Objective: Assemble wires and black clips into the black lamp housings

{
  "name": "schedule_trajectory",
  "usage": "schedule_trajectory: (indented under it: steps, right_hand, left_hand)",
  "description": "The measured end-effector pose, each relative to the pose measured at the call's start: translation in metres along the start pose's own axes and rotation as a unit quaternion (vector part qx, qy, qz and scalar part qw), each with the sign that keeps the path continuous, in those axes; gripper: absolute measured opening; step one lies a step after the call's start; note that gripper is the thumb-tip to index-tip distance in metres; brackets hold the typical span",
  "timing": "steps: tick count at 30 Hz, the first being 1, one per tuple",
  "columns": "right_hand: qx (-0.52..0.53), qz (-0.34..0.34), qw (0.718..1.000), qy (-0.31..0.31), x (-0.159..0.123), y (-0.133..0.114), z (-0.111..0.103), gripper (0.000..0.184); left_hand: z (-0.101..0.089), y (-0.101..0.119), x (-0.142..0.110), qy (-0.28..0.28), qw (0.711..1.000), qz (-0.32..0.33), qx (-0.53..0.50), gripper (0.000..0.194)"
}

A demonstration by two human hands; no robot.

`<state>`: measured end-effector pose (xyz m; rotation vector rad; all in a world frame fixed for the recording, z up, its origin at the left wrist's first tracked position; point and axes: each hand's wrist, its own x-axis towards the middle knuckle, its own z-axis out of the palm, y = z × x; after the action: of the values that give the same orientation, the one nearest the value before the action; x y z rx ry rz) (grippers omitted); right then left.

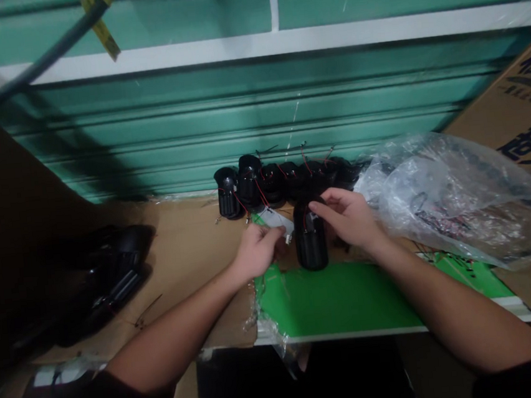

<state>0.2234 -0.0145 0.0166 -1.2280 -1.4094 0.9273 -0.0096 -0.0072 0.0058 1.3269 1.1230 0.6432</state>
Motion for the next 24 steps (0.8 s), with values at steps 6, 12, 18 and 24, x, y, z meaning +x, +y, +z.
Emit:
schedule_trajectory:
  steps: [6,12,18,24]
  right_hand:
    - [-0.006,0.010,1.000,0.005,0.000,-0.001,0.002,0.045]
    - [0.011,0.068,0.997,-0.031,-0.001,0.000,0.008,0.050]
    - [0.023,0.080,0.995,-0.054,-0.002,0.005,0.010,0.047]
    - [0.068,0.109,0.986,-0.102,-0.003,0.007,0.014,0.050]
  left_hand:
    - [0.007,0.008,-0.002,0.015,0.988,-0.019,-0.153,0.042]
    - [0.006,0.008,-0.005,0.053,0.980,0.048,-0.187,0.039]
    - [0.007,0.004,-0.009,0.037,0.980,0.091,-0.171,0.037]
    - [0.006,0.001,-0.012,0.043,0.971,0.225,-0.067,0.035]
